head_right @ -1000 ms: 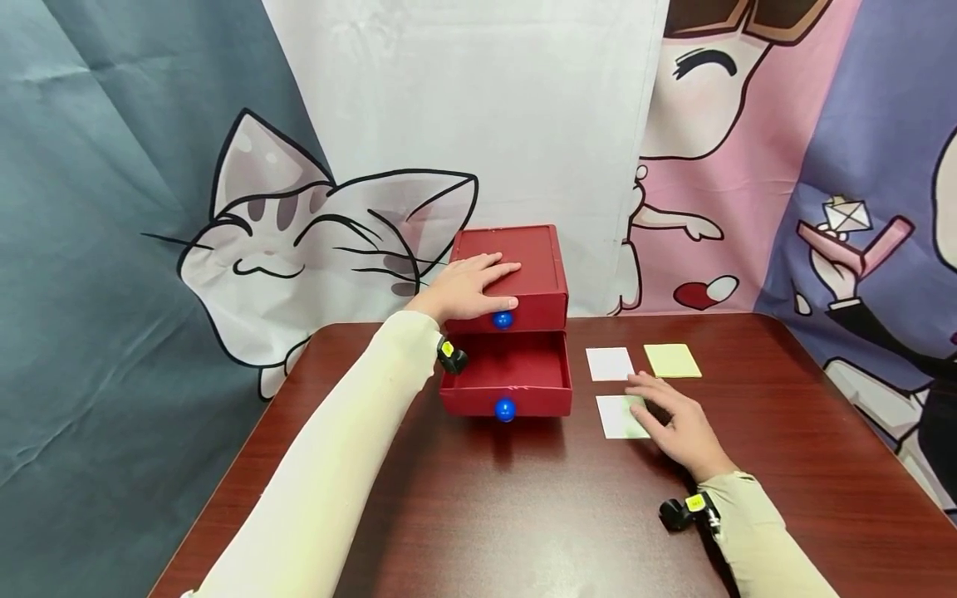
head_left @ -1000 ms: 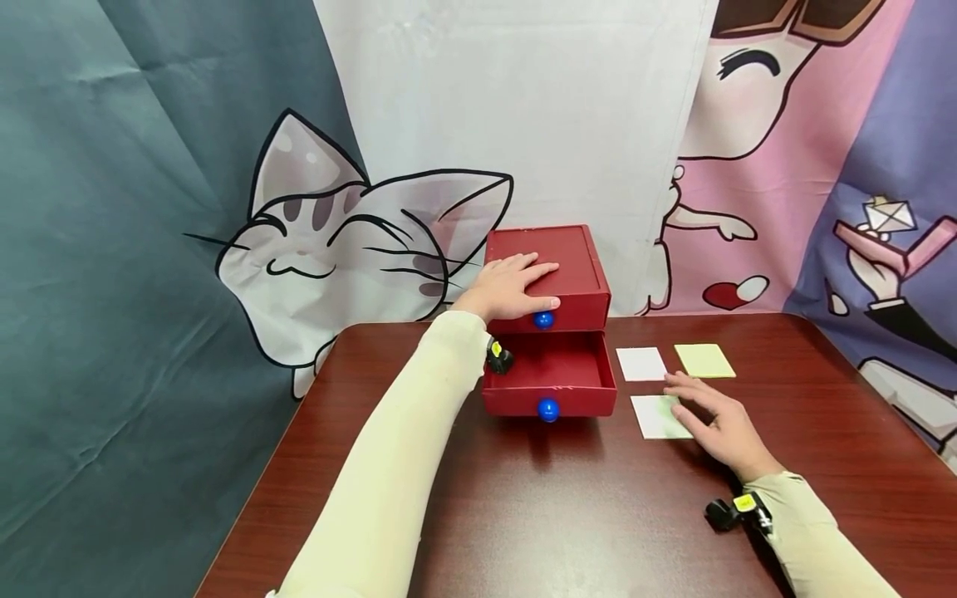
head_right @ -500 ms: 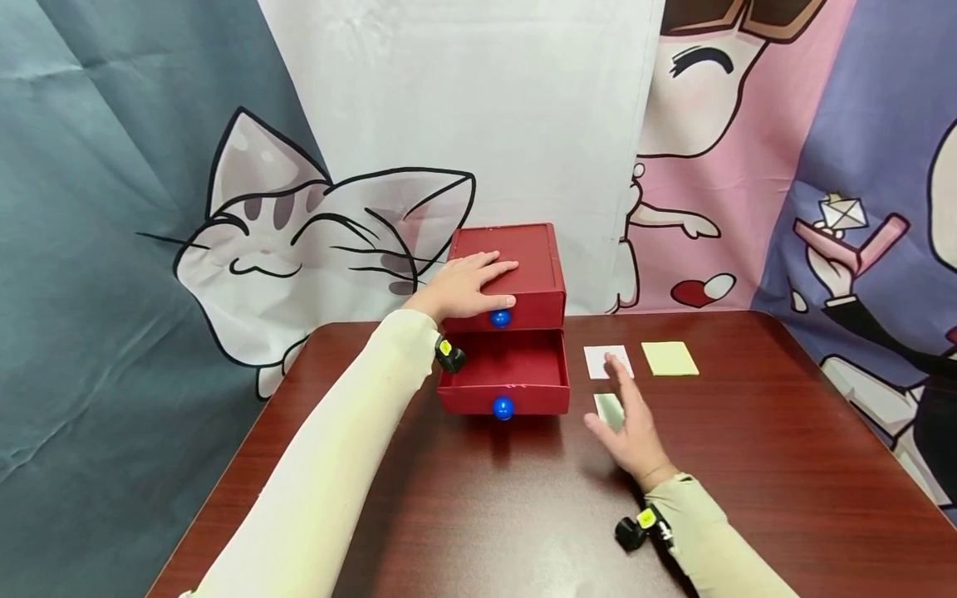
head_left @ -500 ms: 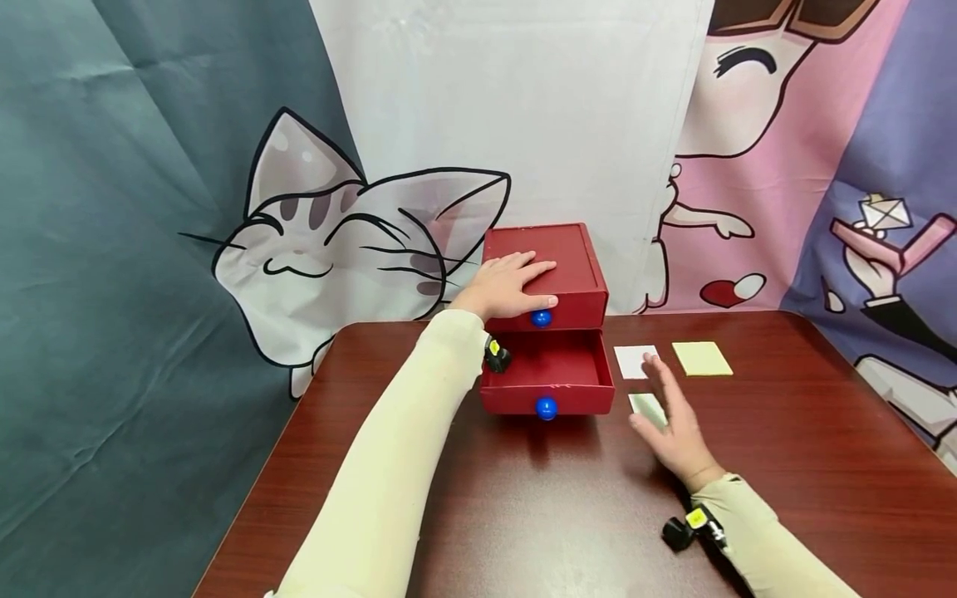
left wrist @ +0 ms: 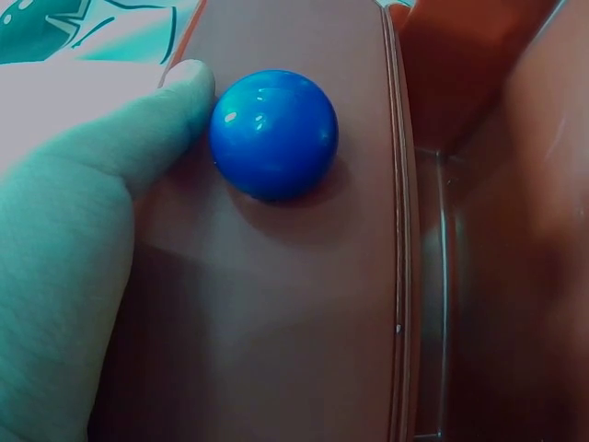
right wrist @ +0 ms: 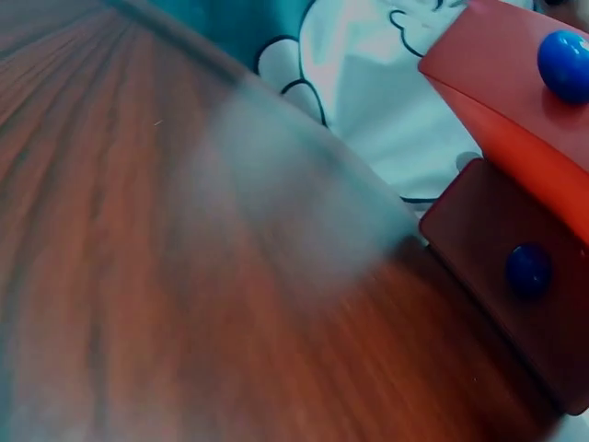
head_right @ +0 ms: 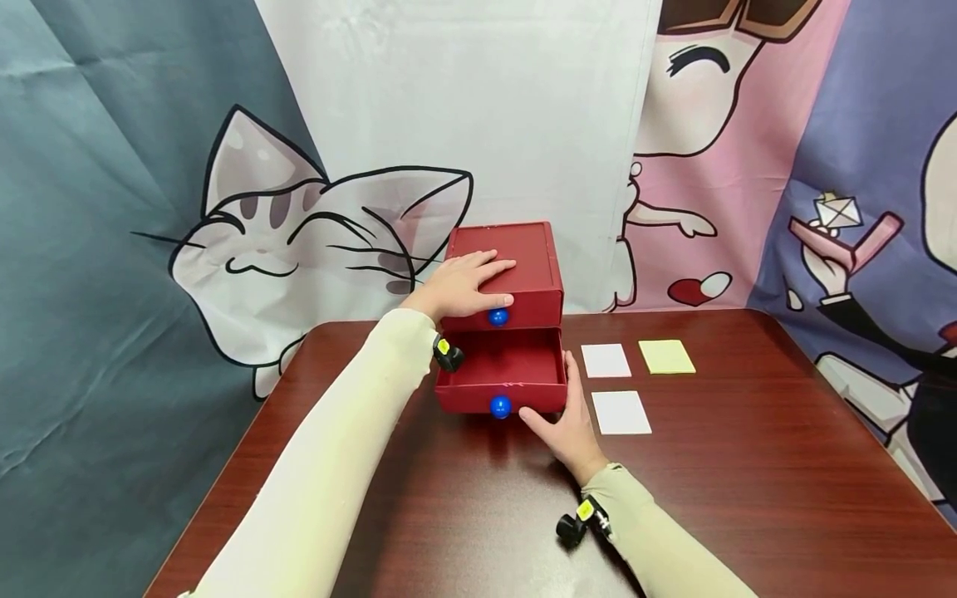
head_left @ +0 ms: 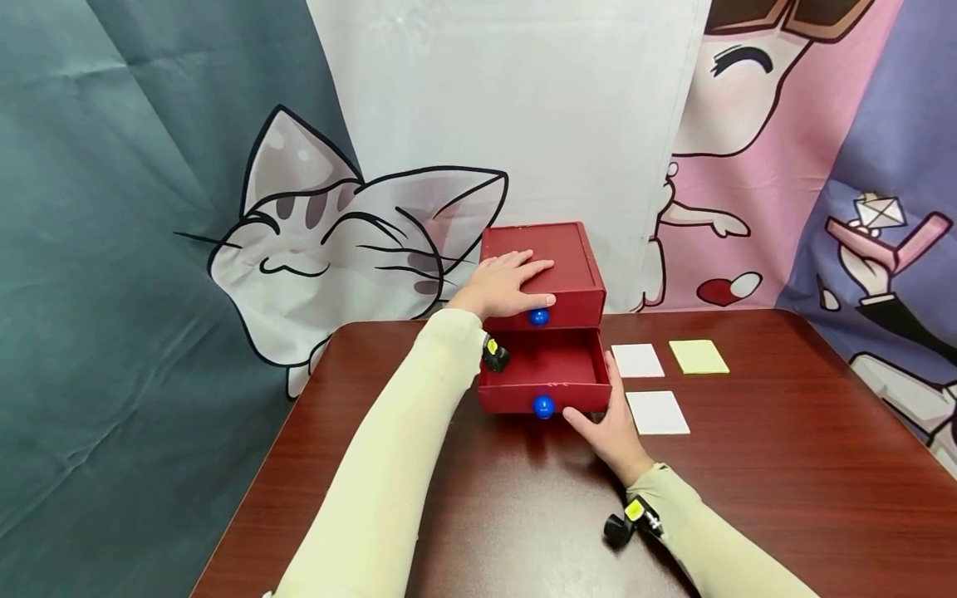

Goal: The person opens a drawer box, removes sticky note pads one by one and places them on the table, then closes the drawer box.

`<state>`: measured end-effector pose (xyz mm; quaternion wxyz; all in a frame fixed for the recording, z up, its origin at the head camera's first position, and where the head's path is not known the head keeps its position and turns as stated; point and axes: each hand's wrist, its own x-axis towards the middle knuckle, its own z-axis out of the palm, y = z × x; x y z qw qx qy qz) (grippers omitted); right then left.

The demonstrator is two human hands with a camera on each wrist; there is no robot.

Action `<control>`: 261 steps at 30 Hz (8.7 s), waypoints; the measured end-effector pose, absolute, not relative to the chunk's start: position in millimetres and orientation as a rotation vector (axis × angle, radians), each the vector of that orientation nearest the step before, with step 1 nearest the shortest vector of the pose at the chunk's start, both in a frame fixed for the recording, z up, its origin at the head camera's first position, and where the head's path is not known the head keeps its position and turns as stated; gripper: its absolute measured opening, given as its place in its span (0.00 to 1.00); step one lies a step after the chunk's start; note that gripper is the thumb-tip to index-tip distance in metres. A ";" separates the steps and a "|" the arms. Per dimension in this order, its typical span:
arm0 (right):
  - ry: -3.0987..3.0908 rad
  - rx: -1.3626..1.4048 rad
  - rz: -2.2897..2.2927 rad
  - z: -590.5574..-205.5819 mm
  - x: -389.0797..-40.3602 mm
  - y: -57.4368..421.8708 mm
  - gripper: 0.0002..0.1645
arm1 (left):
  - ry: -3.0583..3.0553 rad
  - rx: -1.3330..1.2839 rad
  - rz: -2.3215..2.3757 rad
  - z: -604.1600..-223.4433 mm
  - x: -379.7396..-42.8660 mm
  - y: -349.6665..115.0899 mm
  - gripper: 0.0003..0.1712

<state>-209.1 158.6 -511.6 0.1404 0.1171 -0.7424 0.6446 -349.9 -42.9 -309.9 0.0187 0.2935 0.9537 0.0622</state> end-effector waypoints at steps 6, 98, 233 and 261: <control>-2.213 0.189 1.760 -499.7 -210.6 150.8 0.66 | 2.962 0.908 0.203 -308.8 -348.8 -43.2 0.44; -1.814 -0.090 1.590 -520.7 -293.8 116.0 0.48 | 2.983 0.927 0.152 -305.9 -341.2 -42.0 0.42; -2.773 1.305 0.212 -442.2 -278.4 147.8 0.19 | 2.997 0.921 0.193 -315.2 -344.8 -43.3 0.43; -2.749 1.259 0.031 -460.4 -289.0 149.0 0.13 | 2.999 0.916 0.219 -311.9 -343.7 -44.5 0.43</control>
